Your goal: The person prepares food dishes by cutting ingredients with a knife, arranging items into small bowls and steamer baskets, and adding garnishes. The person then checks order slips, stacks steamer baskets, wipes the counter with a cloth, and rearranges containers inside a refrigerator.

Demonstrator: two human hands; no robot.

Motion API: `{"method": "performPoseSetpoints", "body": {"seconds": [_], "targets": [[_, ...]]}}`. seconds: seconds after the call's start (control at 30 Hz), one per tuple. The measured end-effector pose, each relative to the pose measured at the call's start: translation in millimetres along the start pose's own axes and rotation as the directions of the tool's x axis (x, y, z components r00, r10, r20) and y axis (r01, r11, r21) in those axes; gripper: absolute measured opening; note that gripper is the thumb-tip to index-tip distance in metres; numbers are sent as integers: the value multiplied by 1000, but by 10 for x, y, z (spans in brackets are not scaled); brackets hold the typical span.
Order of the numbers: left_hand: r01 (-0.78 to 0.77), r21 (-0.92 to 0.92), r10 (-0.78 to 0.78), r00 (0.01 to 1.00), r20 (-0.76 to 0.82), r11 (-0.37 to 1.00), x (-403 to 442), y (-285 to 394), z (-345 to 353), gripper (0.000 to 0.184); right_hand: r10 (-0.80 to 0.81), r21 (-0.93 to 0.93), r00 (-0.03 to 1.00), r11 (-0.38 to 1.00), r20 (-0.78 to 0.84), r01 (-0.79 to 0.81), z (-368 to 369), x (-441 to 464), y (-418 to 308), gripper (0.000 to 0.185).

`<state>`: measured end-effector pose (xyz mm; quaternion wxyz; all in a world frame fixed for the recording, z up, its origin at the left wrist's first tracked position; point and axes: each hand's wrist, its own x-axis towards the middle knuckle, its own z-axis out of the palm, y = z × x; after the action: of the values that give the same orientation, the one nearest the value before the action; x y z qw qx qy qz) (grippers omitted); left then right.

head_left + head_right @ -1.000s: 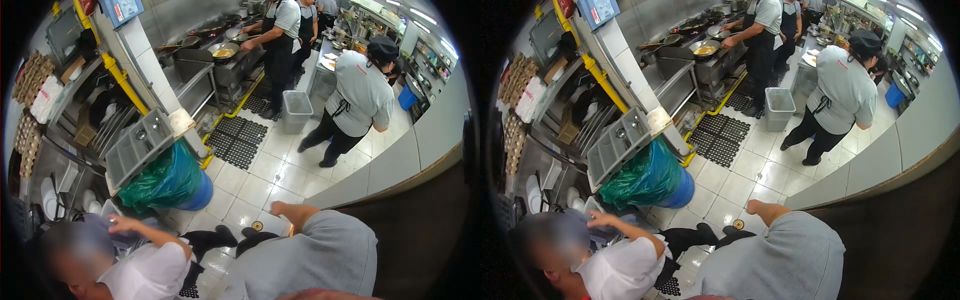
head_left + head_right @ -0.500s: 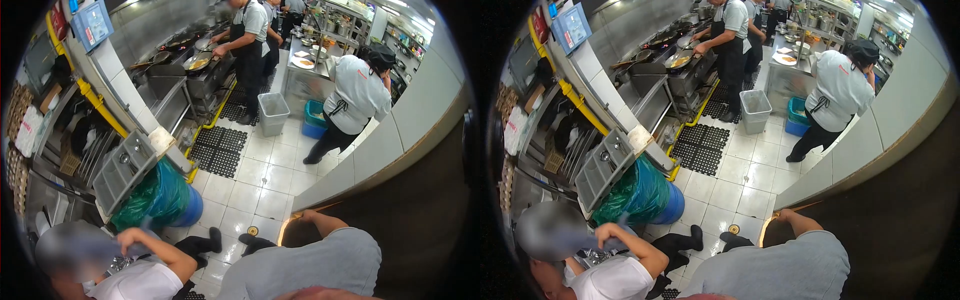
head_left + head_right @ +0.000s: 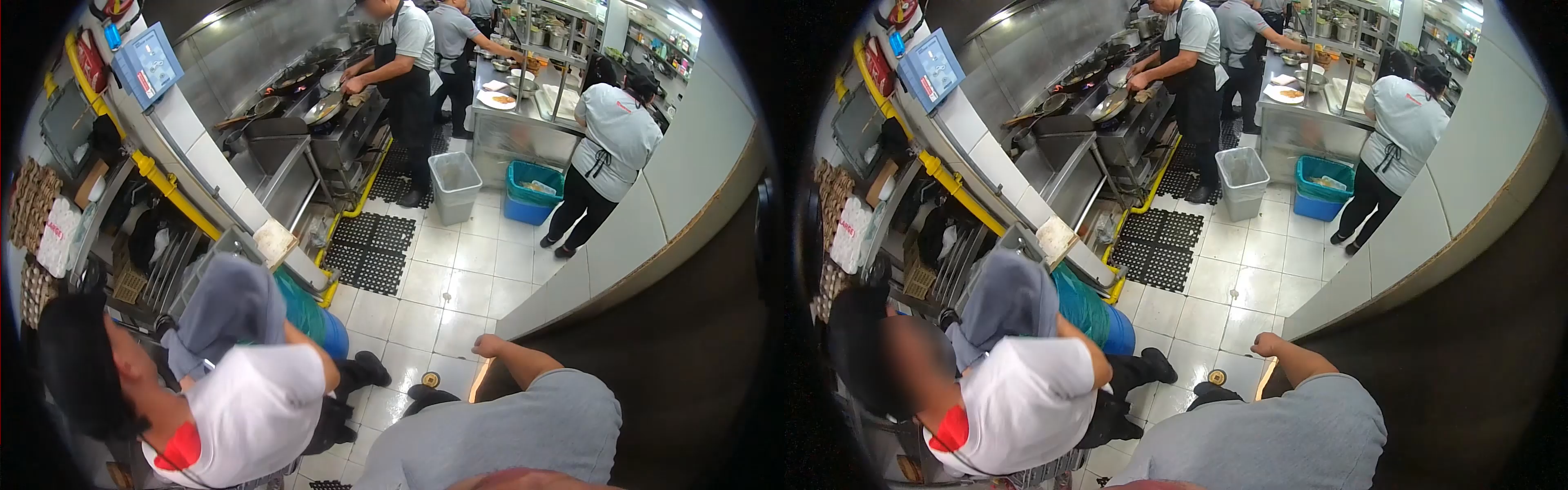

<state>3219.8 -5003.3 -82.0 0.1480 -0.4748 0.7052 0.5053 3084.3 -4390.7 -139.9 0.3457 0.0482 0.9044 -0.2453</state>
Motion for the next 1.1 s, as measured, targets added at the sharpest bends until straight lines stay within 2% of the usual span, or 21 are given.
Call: {"method": "performPoseSetpoints", "body": {"seconds": [0.23,0.33,0.43,0.73,0.8,0.9,0.93,0.97,1.0,1.03,1.07,1.1], "targets": [[-4,14,4,1000,11,1000,55,45,-59,61,61,-52,998,997,10,-61,80,-13,287,53],[-14,22,14,1000,15,1000,88,59,-49,61,103,-135,991,987,81,-92,117,20,377,55],[-16,17,15,1000,18,1000,109,38,-70,61,68,-111,997,992,46,-62,83,-62,345,55],[1,-22,-1,1000,-25,1000,92,-198,-253,61,29,-144,993,989,111,-12,106,206,64,55],[11,-37,-13,999,-42,999,50,-337,-342,61,-40,-142,998,989,49,46,149,325,27,52],[38,-78,-44,996,-77,996,-168,-685,-593,61,10,-271,989,962,146,30,372,731,-71,54],[46,-91,-55,994,-96,995,-263,-928,-704,61,136,-268,957,961,256,-65,452,892,-187,54],[58,-113,-71,991,-116,992,-420,-1243,-774,61,108,-329,951,944,289,-7,586,1009,-341,54],[57,-114,-74,987,-144,992,-617,-1632,-831,61,-8,-362,907,915,422,177,788,1217,-500,57],[6,-64,-18,983,-182,998,-848,-2092,-858,61,-124,-354,832,864,541,359,842,1190,-859,59],[-138,118,163,959,-232,983,-1088,-2564,-857,61,-122,-277,818,904,563,325,936,1090,-1208,62],[-248,283,335,886,-321,927,-1444,-2808,-745,61,-119,-200,803,937,584,285,873,809,-1732,66]]}}
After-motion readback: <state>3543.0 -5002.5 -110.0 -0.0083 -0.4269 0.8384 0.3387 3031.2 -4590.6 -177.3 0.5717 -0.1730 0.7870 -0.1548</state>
